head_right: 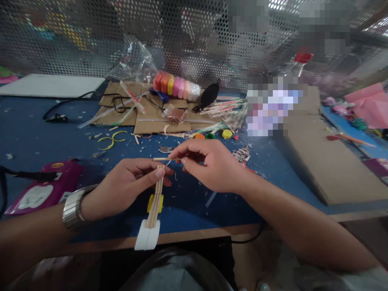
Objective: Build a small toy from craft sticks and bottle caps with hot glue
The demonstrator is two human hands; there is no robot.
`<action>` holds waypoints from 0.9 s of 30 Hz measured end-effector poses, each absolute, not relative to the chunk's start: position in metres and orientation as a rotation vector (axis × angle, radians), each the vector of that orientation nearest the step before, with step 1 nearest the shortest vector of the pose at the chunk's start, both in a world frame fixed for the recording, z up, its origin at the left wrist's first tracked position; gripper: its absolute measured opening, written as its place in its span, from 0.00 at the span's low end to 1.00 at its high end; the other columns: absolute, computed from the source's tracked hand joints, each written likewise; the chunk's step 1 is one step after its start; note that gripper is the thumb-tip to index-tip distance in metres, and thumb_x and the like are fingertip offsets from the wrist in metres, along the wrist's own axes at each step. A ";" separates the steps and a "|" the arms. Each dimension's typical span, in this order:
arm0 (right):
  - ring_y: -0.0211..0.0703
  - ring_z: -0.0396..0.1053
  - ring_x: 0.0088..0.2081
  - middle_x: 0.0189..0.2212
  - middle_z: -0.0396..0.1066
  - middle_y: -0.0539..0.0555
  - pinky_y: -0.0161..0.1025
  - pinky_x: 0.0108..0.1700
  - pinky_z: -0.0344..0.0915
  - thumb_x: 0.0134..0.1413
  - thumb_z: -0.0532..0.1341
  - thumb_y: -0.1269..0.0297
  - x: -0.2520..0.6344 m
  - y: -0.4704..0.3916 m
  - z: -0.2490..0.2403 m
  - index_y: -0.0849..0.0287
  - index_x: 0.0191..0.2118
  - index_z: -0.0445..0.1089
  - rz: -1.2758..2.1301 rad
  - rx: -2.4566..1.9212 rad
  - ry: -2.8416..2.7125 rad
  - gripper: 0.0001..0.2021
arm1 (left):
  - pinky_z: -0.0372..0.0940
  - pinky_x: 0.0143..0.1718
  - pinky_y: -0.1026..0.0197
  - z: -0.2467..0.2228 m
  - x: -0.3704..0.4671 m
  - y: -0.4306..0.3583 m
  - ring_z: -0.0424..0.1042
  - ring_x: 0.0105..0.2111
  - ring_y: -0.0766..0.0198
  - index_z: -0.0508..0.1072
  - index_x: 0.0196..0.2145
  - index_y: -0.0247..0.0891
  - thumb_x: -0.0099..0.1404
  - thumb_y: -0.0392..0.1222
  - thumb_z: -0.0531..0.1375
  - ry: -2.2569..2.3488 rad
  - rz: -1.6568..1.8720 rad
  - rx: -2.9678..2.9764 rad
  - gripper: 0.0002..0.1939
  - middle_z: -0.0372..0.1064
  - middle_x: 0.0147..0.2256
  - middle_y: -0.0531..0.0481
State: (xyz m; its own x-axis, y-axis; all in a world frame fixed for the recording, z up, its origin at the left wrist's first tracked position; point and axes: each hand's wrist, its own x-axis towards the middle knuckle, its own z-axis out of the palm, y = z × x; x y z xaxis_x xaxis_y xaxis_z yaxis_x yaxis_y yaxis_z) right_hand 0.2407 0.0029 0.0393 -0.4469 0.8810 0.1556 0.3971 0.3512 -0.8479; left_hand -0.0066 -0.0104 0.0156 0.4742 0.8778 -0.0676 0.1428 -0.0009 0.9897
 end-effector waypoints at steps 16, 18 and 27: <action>0.48 0.81 0.42 0.44 0.86 0.55 0.42 0.47 0.71 0.66 0.66 0.74 0.254 0.018 0.029 0.56 0.49 0.82 0.544 -1.202 -2.533 0.11 | 0.78 0.35 0.63 0.017 -0.008 -0.013 0.83 0.34 0.59 0.86 0.38 0.36 0.67 0.48 0.74 0.925 0.848 1.605 0.11 0.86 0.36 0.44; 0.50 0.81 0.45 0.46 0.86 0.57 0.44 0.49 0.72 0.68 0.65 0.72 0.256 0.020 0.030 0.57 0.51 0.82 0.501 -1.232 -2.542 0.11 | 0.76 0.33 0.65 0.018 -0.008 -0.013 0.79 0.31 0.63 0.85 0.36 0.36 0.66 0.46 0.75 0.919 0.856 1.622 0.11 0.84 0.34 0.46; 0.62 0.76 0.58 0.55 0.82 0.63 0.58 0.63 0.69 0.70 0.66 0.70 0.260 0.029 0.021 0.57 0.57 0.79 0.234 -1.208 -2.697 0.14 | 0.71 0.30 0.66 0.020 -0.009 -0.013 0.75 0.28 0.66 0.82 0.32 0.36 0.63 0.47 0.78 0.962 0.891 1.648 0.13 0.80 0.30 0.48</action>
